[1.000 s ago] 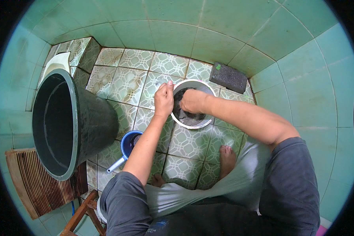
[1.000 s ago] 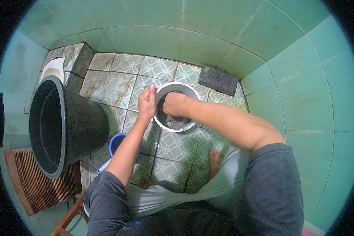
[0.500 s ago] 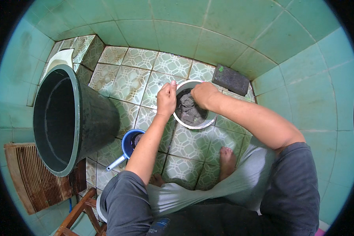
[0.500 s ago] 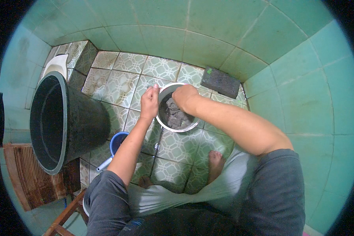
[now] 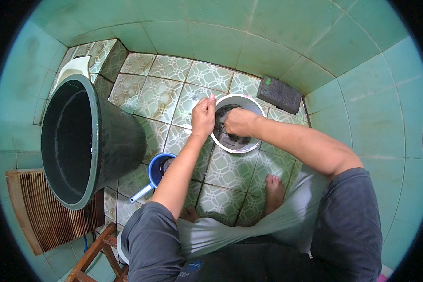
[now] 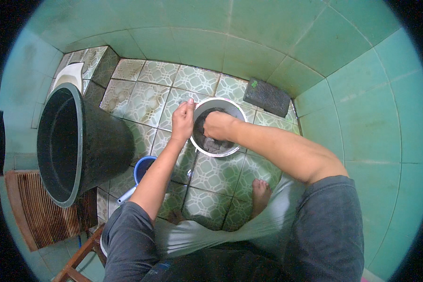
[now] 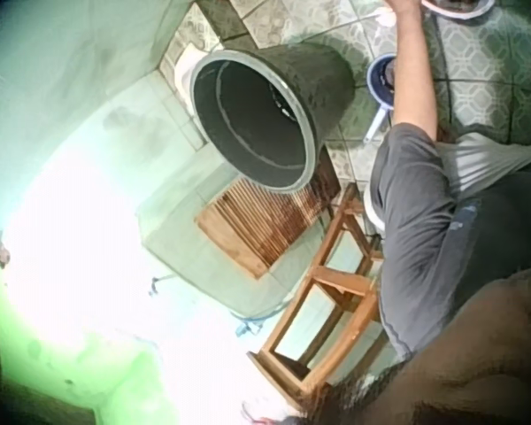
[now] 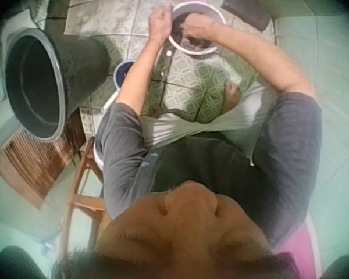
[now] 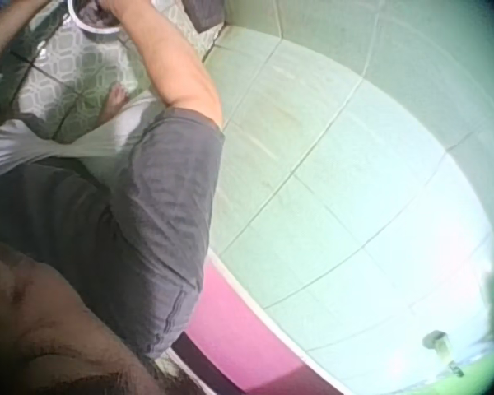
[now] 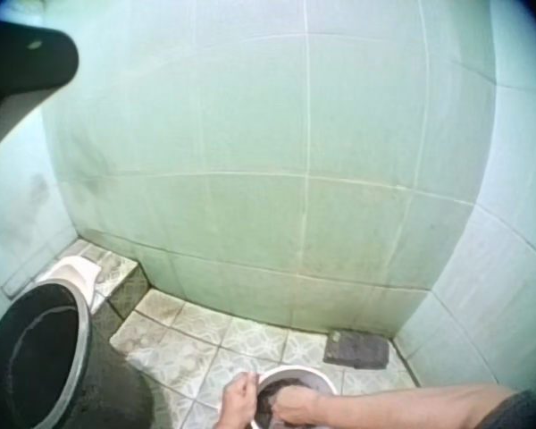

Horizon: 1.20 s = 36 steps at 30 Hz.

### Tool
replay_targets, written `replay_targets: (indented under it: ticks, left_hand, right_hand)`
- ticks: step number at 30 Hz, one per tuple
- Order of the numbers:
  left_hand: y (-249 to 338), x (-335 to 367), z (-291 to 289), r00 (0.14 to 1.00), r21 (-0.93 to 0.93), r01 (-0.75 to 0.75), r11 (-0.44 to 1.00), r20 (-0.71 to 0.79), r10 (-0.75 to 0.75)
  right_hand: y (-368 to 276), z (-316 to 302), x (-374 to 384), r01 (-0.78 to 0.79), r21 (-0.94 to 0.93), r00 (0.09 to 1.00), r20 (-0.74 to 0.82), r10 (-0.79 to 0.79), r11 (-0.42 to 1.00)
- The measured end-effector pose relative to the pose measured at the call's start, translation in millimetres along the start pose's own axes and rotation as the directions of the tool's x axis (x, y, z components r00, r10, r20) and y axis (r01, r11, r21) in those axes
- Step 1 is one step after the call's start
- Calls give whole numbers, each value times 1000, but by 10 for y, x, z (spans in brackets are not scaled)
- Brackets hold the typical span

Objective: The person mixes cement in a white bucket using a trowel, adding water from a blue scoop.

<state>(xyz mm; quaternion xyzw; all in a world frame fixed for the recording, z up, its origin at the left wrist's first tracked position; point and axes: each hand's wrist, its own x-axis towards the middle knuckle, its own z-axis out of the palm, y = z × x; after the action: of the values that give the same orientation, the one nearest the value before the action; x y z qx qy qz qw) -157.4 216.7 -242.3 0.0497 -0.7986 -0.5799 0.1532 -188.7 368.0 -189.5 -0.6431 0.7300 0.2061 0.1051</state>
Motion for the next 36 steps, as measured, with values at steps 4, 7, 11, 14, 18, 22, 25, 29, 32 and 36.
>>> replay_targets:
  ticks: [4,7,11,14,18,22,25,29,32,36]
  left_hand:
    - [-8,4,12,1000,11,-9,1000,1,9]
    - [-59,0,-24,1000,25,-1,1000,-7,1]
    - [-52,-2,17,1000,32,2,999,4,-2]
    - [-62,5,4,1000,-2,-4,1000,-2,4]
    - [-33,-11,-1,998,-30,67,997,13,-66]
    - [20,-23,70,997,-20,78,997,-10,-78]
    - [7,-58,-17,993,-36,108,993,-46,-110]
    - [53,-8,-3,1000,-32,27,999,-14,-28]
    - [43,12,-30,998,26,-57,998,22,56]
    - [-33,50,-50,996,65,-71,995,51,67]
  right_hand:
    - [-76,-5,-61,27,11,1000,-10,-27,1000]
    - [-67,-225,-149,-180,163,983,68,171,970]
    - [165,-190,-222,-535,487,845,292,448,691]
    - [244,-227,-200,-603,619,795,417,440,504]
    - [72,-29,-69,-585,731,788,410,459,351]
    - [-164,242,85,-589,798,656,384,650,123]
    - [-239,-145,168,-638,758,654,440,615,136]
    - [-152,-306,92,-579,586,811,347,471,567]
    - [-139,-294,71,-493,408,868,286,406,768]
    - [-44,-273,15,-515,196,845,278,456,835]
